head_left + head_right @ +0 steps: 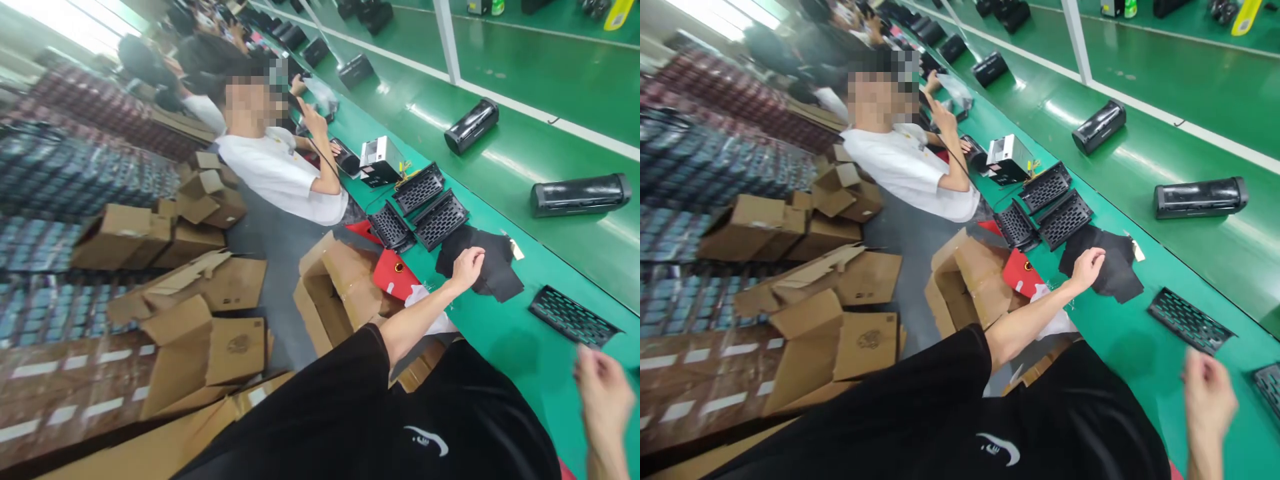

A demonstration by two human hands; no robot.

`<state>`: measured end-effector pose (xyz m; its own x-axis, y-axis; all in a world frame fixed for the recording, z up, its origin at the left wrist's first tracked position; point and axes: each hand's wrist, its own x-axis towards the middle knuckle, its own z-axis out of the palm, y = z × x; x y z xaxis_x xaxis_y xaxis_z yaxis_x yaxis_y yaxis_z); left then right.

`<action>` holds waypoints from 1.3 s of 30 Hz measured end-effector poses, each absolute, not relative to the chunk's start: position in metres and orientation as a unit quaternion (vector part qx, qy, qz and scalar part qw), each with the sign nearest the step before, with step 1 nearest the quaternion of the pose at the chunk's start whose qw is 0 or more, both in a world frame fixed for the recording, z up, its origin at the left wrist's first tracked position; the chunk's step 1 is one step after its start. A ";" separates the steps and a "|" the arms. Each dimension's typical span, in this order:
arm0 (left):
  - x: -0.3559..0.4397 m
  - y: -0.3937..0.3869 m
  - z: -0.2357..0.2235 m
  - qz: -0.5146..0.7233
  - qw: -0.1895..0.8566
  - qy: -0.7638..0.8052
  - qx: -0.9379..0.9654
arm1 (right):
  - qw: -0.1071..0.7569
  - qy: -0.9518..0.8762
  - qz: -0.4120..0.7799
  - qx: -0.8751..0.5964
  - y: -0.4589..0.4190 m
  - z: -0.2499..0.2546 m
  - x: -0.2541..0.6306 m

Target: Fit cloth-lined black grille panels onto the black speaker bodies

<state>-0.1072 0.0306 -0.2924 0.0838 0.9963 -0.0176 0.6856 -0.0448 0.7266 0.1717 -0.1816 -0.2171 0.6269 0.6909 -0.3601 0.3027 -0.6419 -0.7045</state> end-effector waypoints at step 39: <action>-0.121 0.032 -0.317 0.149 0.241 0.556 0.782 | 0.143 -0.424 0.439 -0.779 -0.045 -0.251 0.155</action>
